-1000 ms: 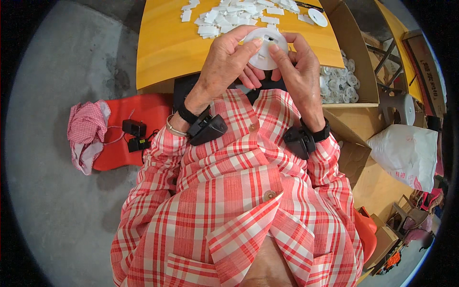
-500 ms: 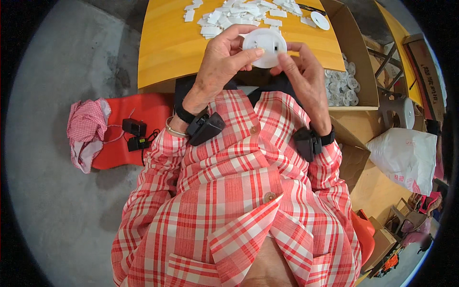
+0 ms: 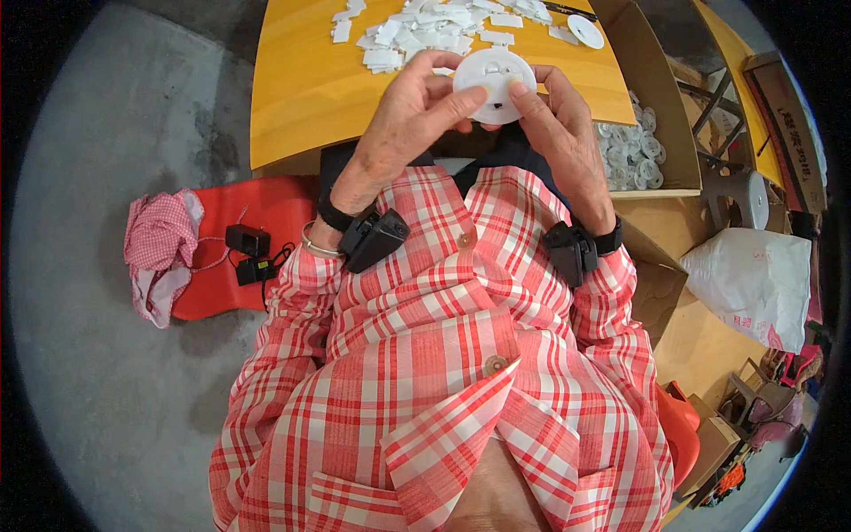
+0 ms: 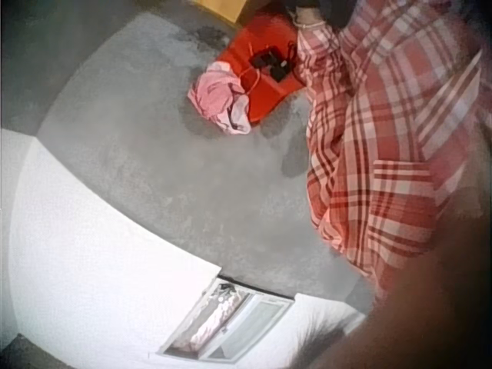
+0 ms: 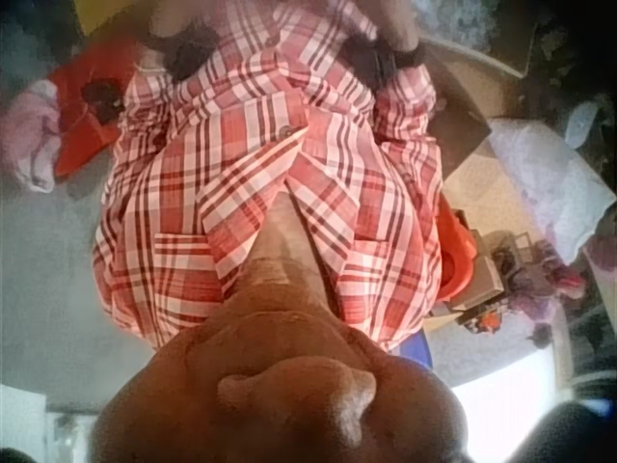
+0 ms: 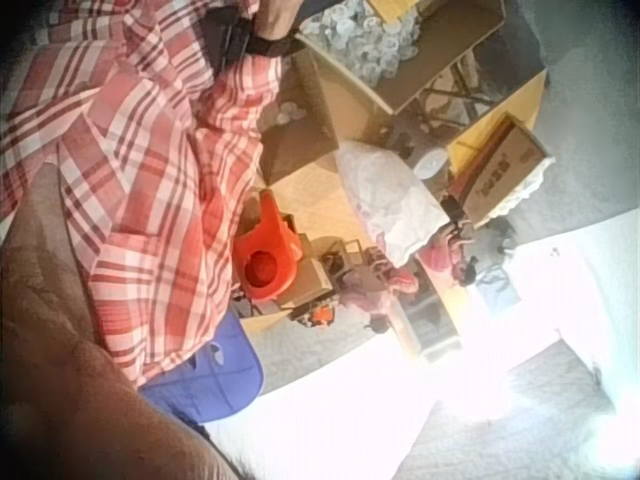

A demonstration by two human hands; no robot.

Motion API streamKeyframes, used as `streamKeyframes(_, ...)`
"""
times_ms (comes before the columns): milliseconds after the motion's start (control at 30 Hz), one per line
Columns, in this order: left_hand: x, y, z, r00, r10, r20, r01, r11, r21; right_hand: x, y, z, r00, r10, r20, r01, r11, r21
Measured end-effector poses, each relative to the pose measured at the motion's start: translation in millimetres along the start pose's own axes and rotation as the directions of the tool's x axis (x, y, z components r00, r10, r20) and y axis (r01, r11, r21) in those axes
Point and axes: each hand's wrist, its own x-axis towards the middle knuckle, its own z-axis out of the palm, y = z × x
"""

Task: Assembling small white plastic circular components at a table.

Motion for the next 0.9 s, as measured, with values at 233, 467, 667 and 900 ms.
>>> streamKeyframes(233, -3.8, 5.6, -4.5, 0.991, -0.047, 0.126, 0.046, 0.999, 0.009, -3.2, -0.5, 4.9, 0.998, -0.031, 0.06, 0.036, 0.997, -0.069)
streamKeyframes(467, -9.0, 10.4, -4.3, 0.991, -0.04, 0.124, 0.04, 0.999, 0.004, -2.0, -4.0, 4.5, 0.988, -0.094, 0.118, 0.113, 0.98, -0.165)
streamKeyframes(667, -13.6, 20.2, 1.3, 0.973, -0.19, 0.128, 0.195, 0.98, -0.025, -5.6, 1.8, 11.7, 0.992, -0.084, 0.092, 0.088, 0.995, -0.04)
streamKeyframes(900, -18.1, 20.5, 7.8, 0.988, -0.136, 0.068, 0.135, 0.991, 0.015, -13.6, 0.4, 19.9, 0.997, -0.067, 0.03, 0.066, 0.997, 0.036)
